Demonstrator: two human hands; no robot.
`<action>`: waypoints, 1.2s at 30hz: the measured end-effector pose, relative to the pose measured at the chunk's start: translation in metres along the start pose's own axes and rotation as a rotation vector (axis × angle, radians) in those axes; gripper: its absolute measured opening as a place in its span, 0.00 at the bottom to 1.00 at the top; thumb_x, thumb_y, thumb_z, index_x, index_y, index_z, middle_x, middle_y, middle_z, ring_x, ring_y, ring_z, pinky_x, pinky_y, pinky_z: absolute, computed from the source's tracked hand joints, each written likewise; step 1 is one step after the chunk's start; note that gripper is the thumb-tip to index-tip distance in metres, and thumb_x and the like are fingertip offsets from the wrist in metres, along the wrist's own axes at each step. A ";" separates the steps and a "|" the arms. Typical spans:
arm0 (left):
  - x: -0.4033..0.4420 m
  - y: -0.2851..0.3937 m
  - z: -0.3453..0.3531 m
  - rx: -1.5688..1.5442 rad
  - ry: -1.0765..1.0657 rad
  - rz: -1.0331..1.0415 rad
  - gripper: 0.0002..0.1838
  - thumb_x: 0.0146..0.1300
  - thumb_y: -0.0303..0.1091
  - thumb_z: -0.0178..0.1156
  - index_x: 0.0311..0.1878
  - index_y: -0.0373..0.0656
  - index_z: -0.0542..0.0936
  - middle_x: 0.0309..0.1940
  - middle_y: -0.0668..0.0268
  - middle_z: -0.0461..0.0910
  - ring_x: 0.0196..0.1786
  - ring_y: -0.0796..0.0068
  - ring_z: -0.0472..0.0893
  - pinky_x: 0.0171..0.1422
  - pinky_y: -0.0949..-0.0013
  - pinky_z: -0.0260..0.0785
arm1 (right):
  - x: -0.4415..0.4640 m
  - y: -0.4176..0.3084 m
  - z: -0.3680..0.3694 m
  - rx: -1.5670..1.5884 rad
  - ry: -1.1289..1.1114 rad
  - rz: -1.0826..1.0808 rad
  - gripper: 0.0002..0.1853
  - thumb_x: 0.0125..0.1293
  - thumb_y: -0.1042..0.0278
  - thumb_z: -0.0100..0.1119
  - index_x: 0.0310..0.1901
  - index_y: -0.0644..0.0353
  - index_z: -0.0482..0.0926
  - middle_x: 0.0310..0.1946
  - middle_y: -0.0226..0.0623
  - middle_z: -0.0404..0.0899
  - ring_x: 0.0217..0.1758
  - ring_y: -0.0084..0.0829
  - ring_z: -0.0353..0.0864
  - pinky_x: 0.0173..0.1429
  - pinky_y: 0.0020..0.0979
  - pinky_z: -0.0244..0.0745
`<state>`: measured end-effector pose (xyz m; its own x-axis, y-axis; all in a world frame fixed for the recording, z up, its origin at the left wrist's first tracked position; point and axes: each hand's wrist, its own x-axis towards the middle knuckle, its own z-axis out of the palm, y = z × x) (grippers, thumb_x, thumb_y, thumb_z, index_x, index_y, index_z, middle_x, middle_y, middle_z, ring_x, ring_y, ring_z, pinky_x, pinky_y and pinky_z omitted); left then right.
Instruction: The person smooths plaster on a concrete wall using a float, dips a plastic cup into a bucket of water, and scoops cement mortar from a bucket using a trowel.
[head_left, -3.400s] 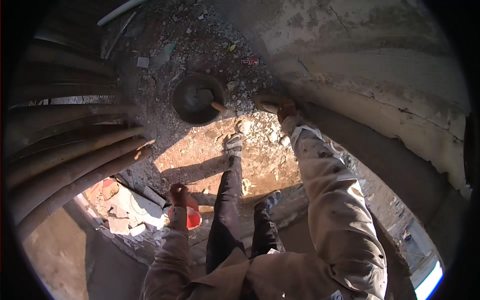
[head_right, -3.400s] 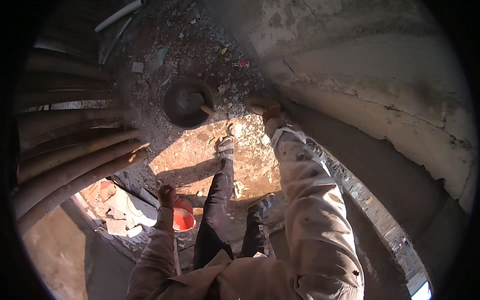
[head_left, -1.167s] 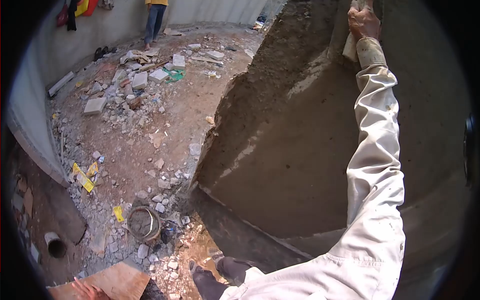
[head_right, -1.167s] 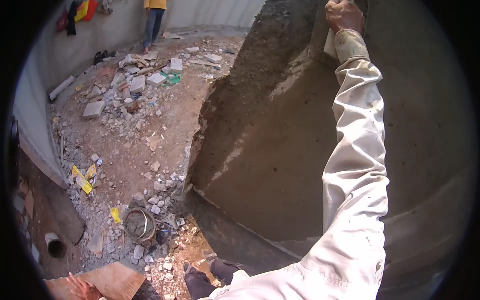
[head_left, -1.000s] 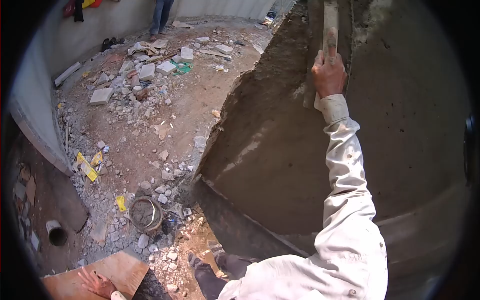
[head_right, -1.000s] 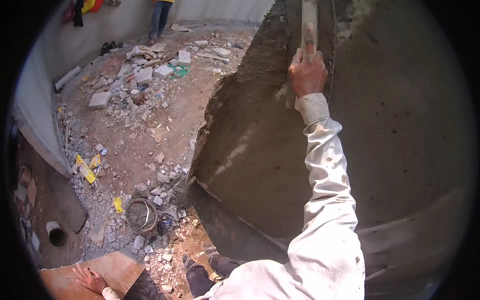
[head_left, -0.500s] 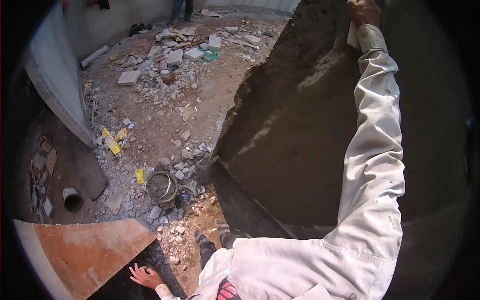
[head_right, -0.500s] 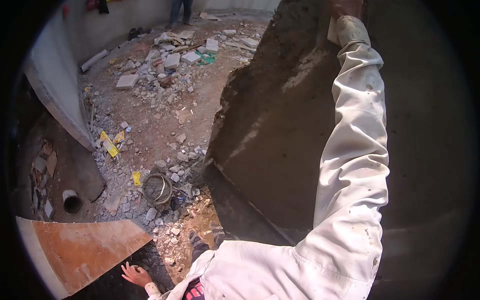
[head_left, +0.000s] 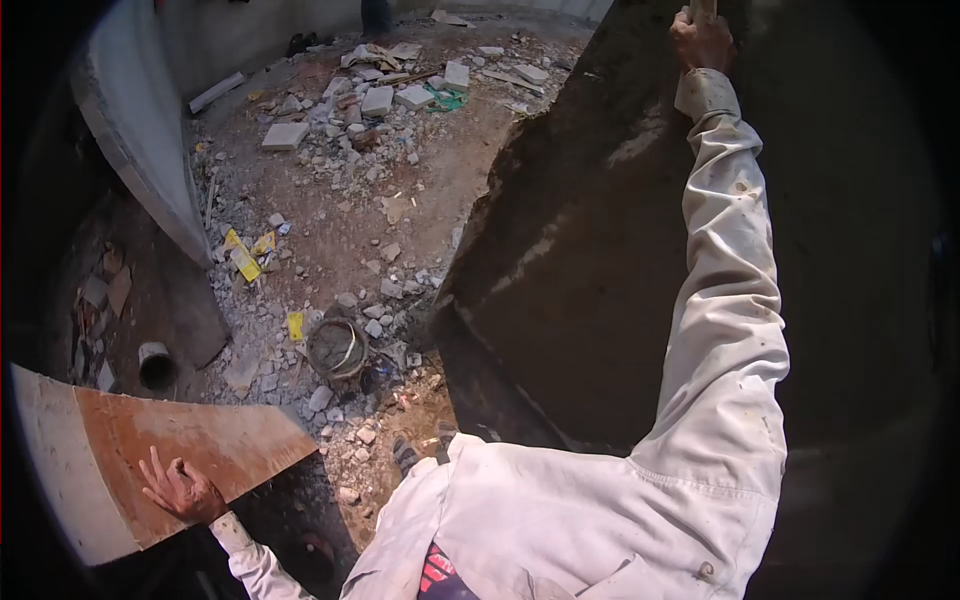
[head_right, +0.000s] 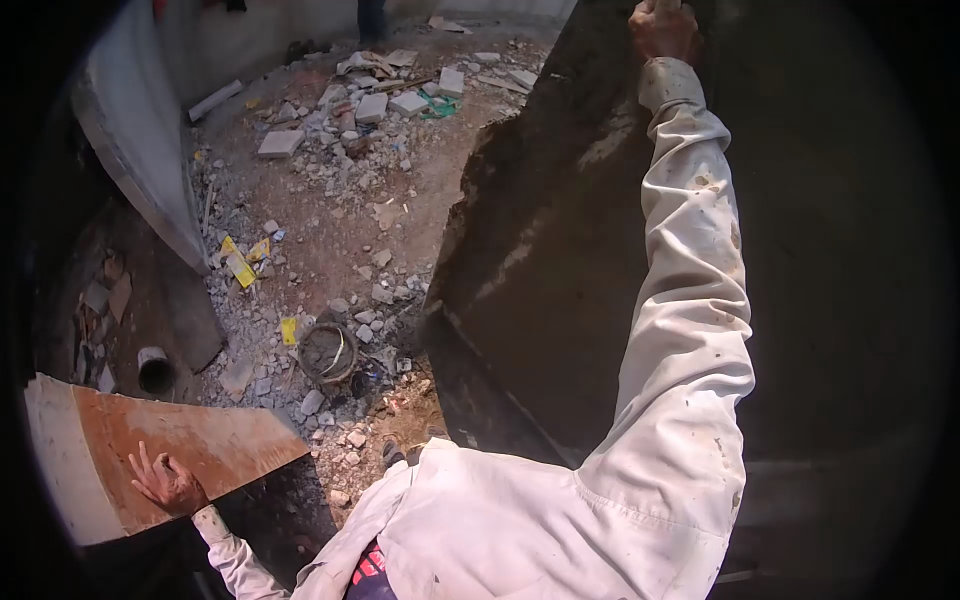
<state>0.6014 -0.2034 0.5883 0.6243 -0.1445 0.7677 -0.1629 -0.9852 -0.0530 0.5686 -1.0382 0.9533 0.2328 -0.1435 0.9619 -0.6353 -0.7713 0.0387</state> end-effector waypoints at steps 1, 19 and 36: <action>-0.005 0.000 -0.001 -0.009 0.007 -0.014 0.06 0.57 0.22 0.62 0.35 0.47 0.79 0.62 0.68 0.77 0.70 0.58 0.69 0.75 0.41 0.49 | -0.010 0.000 0.006 -0.022 -0.073 0.007 0.21 0.64 0.57 0.54 0.59 0.37 0.71 0.40 0.57 0.77 0.40 0.59 0.81 0.44 0.53 0.77; -0.212 0.055 -0.005 -0.193 -0.506 -0.385 0.05 0.53 0.22 0.58 0.30 0.46 0.77 0.58 0.69 0.78 0.71 0.59 0.66 0.77 0.42 0.41 | -0.020 -0.016 -0.009 -0.068 -0.066 0.030 0.17 0.66 0.51 0.53 0.47 0.54 0.78 0.34 0.55 0.81 0.37 0.54 0.83 0.43 0.52 0.77; -0.045 -0.032 0.174 0.240 -0.346 0.139 0.23 0.62 0.34 0.53 0.63 0.51 0.73 0.74 0.72 0.61 0.78 0.69 0.53 0.78 0.52 0.43 | -0.012 0.023 -0.034 -0.161 0.009 0.151 0.22 0.66 0.50 0.55 0.29 0.63 0.83 0.29 0.55 0.82 0.34 0.54 0.83 0.37 0.50 0.75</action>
<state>0.7115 -0.1814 0.4442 0.8346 -0.2591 0.4861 -0.1065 -0.9417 -0.3190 0.5259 -1.0328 0.9521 0.1201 -0.2439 0.9623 -0.7723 -0.6320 -0.0637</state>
